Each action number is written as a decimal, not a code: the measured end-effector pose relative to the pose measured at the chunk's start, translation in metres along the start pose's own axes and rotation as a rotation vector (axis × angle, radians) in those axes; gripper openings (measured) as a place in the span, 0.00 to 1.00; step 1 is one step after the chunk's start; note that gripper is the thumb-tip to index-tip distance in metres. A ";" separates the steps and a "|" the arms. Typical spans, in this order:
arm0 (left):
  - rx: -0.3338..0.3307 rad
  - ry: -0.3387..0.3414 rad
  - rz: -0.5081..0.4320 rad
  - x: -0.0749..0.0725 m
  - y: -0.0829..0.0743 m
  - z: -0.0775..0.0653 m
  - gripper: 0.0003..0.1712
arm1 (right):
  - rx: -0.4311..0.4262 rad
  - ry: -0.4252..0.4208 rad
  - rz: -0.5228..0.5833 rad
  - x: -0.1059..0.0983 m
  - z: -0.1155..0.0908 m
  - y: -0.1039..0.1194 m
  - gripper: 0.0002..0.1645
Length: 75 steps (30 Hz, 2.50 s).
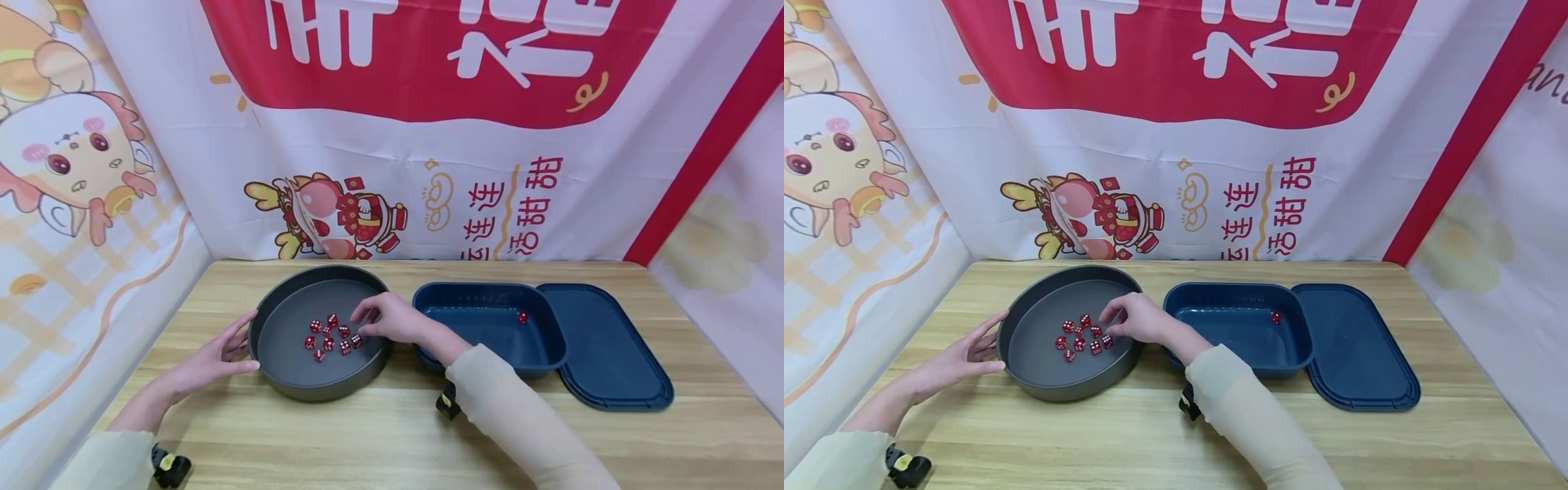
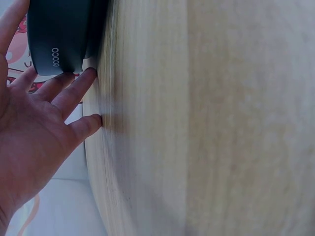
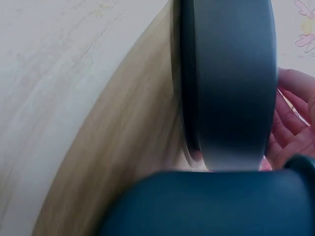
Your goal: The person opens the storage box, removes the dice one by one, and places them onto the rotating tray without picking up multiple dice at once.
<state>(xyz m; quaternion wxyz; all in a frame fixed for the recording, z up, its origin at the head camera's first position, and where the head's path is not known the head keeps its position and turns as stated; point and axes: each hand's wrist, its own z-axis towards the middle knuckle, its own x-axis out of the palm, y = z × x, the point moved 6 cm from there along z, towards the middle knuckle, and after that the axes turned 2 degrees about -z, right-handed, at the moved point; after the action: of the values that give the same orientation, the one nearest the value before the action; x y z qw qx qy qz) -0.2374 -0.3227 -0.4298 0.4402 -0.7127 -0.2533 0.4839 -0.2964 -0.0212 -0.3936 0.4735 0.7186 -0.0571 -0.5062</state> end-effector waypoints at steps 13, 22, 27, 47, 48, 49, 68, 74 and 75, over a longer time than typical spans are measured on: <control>-0.012 -0.003 0.003 -0.001 0.002 -0.002 0.55 | -0.143 -0.066 -0.016 -0.027 -0.039 0.000 0.10; -0.008 0.000 -0.013 0.001 0.003 -0.002 0.55 | -0.107 -0.128 0.001 -0.051 -0.078 -0.018 0.10; -0.003 -0.004 -0.015 0.000 0.003 -0.002 0.55 | -0.113 -0.165 -0.012 -0.066 -0.100 -0.025 0.12; 0.003 0.000 -0.008 0.000 0.002 0.000 0.55 | 0.057 -0.332 -0.153 -0.109 -0.173 -0.098 0.17; 0.005 -0.001 -0.009 0.000 0.001 0.000 0.55 | 0.072 -0.346 -0.162 -0.109 -0.175 -0.101 0.17; 0.011 0.000 -0.010 0.000 0.001 0.000 0.55 | 0.090 -0.362 -0.169 -0.109 -0.177 -0.104 0.17; 0.023 0.001 -0.010 0.001 -0.004 -0.001 0.55 | 0.253 -0.333 -0.450 -0.118 -0.173 -0.125 0.29; 0.016 -0.002 0.003 0.001 -0.002 -0.001 0.55 | 0.281 -0.311 -0.509 -0.118 -0.168 -0.129 0.30; 0.014 -0.003 0.005 0.001 -0.002 0.000 0.55 | 0.284 -0.310 -0.506 -0.118 -0.167 -0.130 0.30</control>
<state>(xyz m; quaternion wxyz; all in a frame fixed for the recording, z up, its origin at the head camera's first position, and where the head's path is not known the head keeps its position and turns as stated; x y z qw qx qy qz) -0.2364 -0.3211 -0.4286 0.4437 -0.7096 -0.2489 0.4876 -0.2742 0.2201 -0.4036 0.2135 0.6830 -0.0182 -0.6983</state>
